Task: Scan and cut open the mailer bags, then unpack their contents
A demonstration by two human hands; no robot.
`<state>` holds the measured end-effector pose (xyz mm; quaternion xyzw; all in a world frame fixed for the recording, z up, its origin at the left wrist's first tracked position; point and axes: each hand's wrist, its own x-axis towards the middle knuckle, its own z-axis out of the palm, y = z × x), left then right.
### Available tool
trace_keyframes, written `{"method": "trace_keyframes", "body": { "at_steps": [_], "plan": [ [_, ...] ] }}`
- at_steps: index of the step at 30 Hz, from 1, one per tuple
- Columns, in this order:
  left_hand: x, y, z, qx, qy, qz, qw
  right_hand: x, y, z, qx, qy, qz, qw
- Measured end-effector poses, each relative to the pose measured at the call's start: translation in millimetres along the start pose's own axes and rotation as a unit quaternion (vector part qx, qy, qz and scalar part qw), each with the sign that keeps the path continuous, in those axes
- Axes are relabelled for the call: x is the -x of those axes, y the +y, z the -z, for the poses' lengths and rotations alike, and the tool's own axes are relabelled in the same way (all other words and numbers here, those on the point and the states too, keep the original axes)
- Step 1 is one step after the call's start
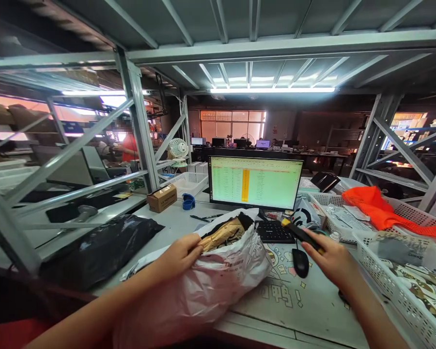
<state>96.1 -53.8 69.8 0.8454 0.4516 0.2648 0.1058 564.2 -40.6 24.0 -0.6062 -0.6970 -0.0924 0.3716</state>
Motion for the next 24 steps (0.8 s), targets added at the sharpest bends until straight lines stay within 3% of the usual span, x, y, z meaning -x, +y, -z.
{"method": "trace_keyframes", "body": {
  "at_steps": [4,6,8,11,13,15,17,20,24],
  "plan": [
    [-33,11,13.0,-0.015,-0.057,0.067,0.996,75,37,-64,0.014,-0.065,-0.087,0.994],
    [-49,21,16.3,-0.052,-0.072,0.052,0.995,102,37,-91,0.038,-0.071,-0.068,0.994],
    [-60,30,16.8,-0.078,-0.086,0.028,0.993,111,17,-98,0.059,-0.02,-0.016,0.998],
    [-66,42,14.6,-0.058,-0.125,-0.014,0.99,93,-52,-77,0.021,0.098,0.075,0.992],
    [-66,48,12.6,-0.022,-0.158,-0.034,0.987,69,-112,-56,-0.056,0.093,0.166,0.98],
    [-65,53,11.2,0.013,-0.18,-0.04,0.983,43,-164,-44,-0.091,0.034,0.26,0.961],
    [-63,55,11.0,0.037,-0.186,-0.036,0.981,22,-197,-45,-0.104,0.028,0.272,0.956],
    [-56,54,12.0,0.033,-0.186,-0.019,0.982,7,-214,-59,-0.115,0.015,0.263,0.958],
    [-42,60,9.6,-0.022,-0.163,0.0,0.986,7,-209,-72,-0.13,0.015,0.313,0.941]
  ]
}}
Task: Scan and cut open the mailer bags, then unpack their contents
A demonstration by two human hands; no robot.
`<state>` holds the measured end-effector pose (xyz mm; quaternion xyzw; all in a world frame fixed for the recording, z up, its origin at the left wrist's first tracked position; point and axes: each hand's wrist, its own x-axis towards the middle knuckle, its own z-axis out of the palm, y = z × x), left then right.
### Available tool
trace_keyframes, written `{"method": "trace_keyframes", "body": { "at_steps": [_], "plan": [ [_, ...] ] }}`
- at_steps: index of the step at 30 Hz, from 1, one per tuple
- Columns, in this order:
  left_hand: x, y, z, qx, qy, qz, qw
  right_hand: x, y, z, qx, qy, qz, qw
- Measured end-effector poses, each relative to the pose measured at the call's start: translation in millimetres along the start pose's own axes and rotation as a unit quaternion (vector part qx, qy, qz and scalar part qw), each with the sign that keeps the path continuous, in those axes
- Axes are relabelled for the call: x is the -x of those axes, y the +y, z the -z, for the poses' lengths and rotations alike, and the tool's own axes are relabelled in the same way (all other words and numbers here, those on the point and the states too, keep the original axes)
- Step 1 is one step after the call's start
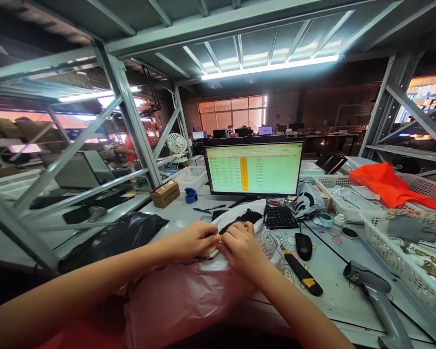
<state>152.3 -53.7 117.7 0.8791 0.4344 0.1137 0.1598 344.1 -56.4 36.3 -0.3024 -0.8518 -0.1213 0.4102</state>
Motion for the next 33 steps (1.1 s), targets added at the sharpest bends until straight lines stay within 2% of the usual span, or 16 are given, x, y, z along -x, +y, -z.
{"method": "trace_keyframes", "body": {
  "at_steps": [5,9,11,13,17,18,20,22,23,24,27,30,33],
  "plan": [
    [2,5,-7.6,-0.04,0.015,0.017,0.999,16,1,10,0.04,0.028,0.095,0.994],
    [-6,-17,-4.0,-0.039,0.08,0.09,0.992,41,9,20,0.036,-0.026,0.149,0.988],
    [-8,-25,-4.9,-0.019,0.094,0.101,0.99,49,11,23,0.023,-0.043,0.127,0.991],
    [-9,-23,-9.6,0.008,0.103,0.091,0.991,49,4,24,0.03,-0.035,0.077,0.996],
    [-7,2,-21.5,0.063,0.125,0.074,0.987,33,-23,20,0.051,-0.038,-0.038,0.997],
    [-5,8,-23.0,0.059,0.133,0.048,0.988,29,-27,17,0.047,-0.042,-0.049,0.997],
    [2,14,-23.4,-0.003,0.119,-0.073,0.99,26,-30,11,0.027,-0.045,-0.042,0.998],
    [11,13,-21.9,-0.118,0.069,-0.219,0.966,27,-27,6,0.002,-0.033,-0.017,0.999],
    [15,11,-21.2,-0.176,0.044,-0.257,0.949,29,-24,4,-0.003,-0.027,-0.006,1.0],
    [19,8,-20.7,-0.227,0.027,-0.267,0.936,31,-22,3,-0.001,-0.026,0.003,1.0],
    [29,0,-19.9,-0.313,0.026,-0.252,0.915,38,-20,4,0.036,-0.049,0.028,0.998],
    [40,-17,-12.4,-0.324,0.016,-0.329,0.887,56,-23,12,0.054,-0.099,0.078,0.991],
    [57,-52,4.4,-0.311,0.074,-0.361,0.876,87,-20,31,0.017,-0.128,0.084,0.988]
  ]
}}
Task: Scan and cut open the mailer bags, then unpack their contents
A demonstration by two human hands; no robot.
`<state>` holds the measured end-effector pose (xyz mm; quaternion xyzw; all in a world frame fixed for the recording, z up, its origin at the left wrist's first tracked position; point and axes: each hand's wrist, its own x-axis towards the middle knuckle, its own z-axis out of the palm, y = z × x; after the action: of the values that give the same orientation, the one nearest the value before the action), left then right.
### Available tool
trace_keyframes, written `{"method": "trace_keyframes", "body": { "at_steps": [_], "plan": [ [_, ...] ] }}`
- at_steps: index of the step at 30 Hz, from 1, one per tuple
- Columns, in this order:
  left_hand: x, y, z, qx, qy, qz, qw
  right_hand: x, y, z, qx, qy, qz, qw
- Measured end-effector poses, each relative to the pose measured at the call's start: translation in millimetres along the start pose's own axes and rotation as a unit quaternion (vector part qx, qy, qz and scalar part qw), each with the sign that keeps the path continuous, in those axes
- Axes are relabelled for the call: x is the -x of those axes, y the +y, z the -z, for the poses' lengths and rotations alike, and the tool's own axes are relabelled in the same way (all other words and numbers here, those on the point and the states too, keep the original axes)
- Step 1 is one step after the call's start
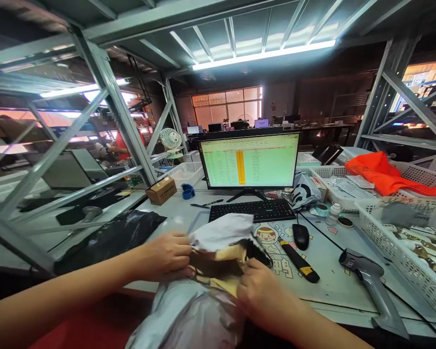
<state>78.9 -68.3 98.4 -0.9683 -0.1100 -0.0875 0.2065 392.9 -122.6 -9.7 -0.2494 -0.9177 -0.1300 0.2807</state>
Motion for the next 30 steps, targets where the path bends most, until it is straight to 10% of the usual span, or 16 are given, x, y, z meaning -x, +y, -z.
{"method": "trace_keyframes", "body": {
  "at_steps": [6,11,16,22,26,30],
  "plan": [
    [52,-35,-20.5,-0.006,0.08,0.094,0.992,37,4,15,-0.018,0.06,0.002,0.998],
    [9,-12,-9.7,0.016,0.032,0.246,0.969,-6,-8,0,0.066,0.121,-0.006,0.99],
    [-31,36,-1.3,0.223,-0.078,0.25,0.939,-32,-24,-17,0.048,0.202,-0.007,0.978],
    [-22,37,-40.2,0.48,-0.157,0.314,0.804,11,-18,-72,-0.102,0.216,-0.345,0.907],
    [-16,37,-52.1,0.48,-0.054,0.385,0.787,28,-24,-107,-0.309,0.133,-0.483,0.808],
    [-4,38,-52.2,0.407,0.12,0.461,0.78,35,-42,-112,-0.318,0.155,-0.515,0.781]
  ]
}}
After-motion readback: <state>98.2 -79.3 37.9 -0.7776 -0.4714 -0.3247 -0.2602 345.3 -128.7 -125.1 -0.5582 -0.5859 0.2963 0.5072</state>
